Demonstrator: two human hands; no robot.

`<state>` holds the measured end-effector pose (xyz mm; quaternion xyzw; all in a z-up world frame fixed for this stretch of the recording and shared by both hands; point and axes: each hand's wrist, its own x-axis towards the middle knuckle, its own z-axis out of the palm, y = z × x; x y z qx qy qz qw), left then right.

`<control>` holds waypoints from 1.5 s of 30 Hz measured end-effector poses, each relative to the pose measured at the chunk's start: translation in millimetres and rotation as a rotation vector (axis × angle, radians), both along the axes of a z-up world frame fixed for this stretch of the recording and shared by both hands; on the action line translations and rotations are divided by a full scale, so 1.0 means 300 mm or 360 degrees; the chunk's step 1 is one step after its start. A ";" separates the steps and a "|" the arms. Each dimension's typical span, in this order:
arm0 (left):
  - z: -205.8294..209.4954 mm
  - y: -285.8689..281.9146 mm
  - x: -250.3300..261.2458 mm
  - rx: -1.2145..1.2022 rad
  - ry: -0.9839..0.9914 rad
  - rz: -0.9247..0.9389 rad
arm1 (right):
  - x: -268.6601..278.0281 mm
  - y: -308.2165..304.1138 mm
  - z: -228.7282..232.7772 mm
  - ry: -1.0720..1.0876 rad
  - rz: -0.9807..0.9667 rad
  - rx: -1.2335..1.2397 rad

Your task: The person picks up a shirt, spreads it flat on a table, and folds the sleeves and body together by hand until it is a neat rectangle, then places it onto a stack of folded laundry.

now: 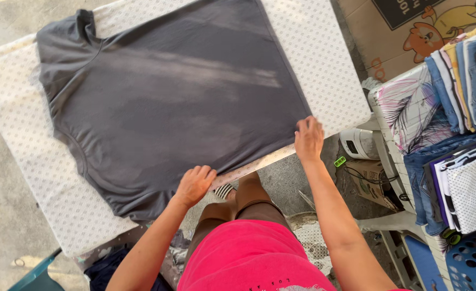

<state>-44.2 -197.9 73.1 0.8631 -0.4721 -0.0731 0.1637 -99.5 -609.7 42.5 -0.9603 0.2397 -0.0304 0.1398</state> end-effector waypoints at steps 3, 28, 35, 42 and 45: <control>-0.011 0.130 -0.034 0.0084 -0.0058 0.0292 | -0.035 -0.002 -0.032 -0.0209 0.0294 0.0064; 0.134 0.306 -0.123 0.0621 0.0209 0.0063 | -0.054 -0.151 0.053 0.0401 0.1215 -0.0721; 0.069 -0.035 0.045 0.0221 0.0260 0.0432 | 0.213 0.285 0.017 0.0006 0.0857 -0.0354; -0.137 -0.220 0.021 -0.0218 0.0131 0.0123 | 0.161 0.490 -0.028 0.0170 0.0438 0.0071; -0.170 -0.211 0.003 -0.0066 0.0047 -0.0143 | 0.013 0.262 -0.084 0.0043 0.0212 -0.0272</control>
